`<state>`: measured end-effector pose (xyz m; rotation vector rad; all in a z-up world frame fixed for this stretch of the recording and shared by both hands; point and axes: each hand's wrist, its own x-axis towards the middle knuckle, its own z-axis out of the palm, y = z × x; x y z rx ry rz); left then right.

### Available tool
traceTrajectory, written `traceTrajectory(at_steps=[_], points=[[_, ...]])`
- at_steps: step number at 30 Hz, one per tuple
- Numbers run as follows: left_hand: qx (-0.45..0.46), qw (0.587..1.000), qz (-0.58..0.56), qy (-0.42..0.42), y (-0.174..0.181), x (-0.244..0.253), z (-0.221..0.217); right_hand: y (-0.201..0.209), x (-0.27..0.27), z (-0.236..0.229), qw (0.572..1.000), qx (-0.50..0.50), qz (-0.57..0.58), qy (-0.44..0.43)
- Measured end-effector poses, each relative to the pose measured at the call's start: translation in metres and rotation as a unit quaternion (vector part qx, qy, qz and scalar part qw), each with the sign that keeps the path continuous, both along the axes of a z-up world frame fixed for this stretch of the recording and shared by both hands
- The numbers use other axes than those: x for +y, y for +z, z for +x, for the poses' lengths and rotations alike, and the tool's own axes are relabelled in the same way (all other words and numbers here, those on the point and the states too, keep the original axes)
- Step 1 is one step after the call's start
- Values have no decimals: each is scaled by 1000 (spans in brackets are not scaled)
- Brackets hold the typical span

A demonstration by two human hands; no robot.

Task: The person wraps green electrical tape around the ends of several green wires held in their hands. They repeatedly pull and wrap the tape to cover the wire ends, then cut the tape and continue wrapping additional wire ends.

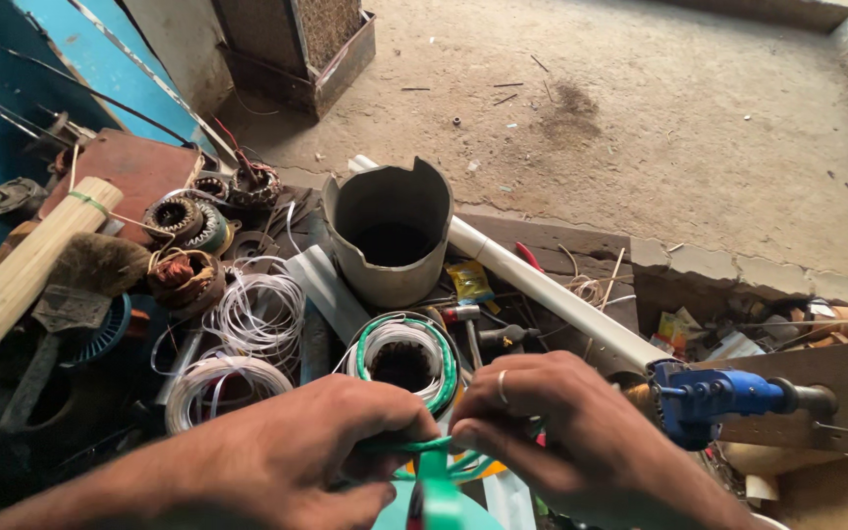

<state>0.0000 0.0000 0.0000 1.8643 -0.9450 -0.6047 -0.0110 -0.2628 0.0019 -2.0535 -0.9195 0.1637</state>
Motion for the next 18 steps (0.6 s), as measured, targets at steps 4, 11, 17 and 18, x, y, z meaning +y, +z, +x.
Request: traceTrajectory(at_steps=[4,11,17,18], points=[[-3,997,48,57,-9,-16,-6,0,-3,-2,999,20,-18,-36],[-327,931,-67,148,-32,-24,-23,6,-6,-2,989,126,11,-77],[-453,859,-145,191,-30,-30,-24,6,-3,-1,989,127,-9,-79],[-482,845,-142,182,-28,-29,-23,6,-1,-1,991,111,6,-68]])
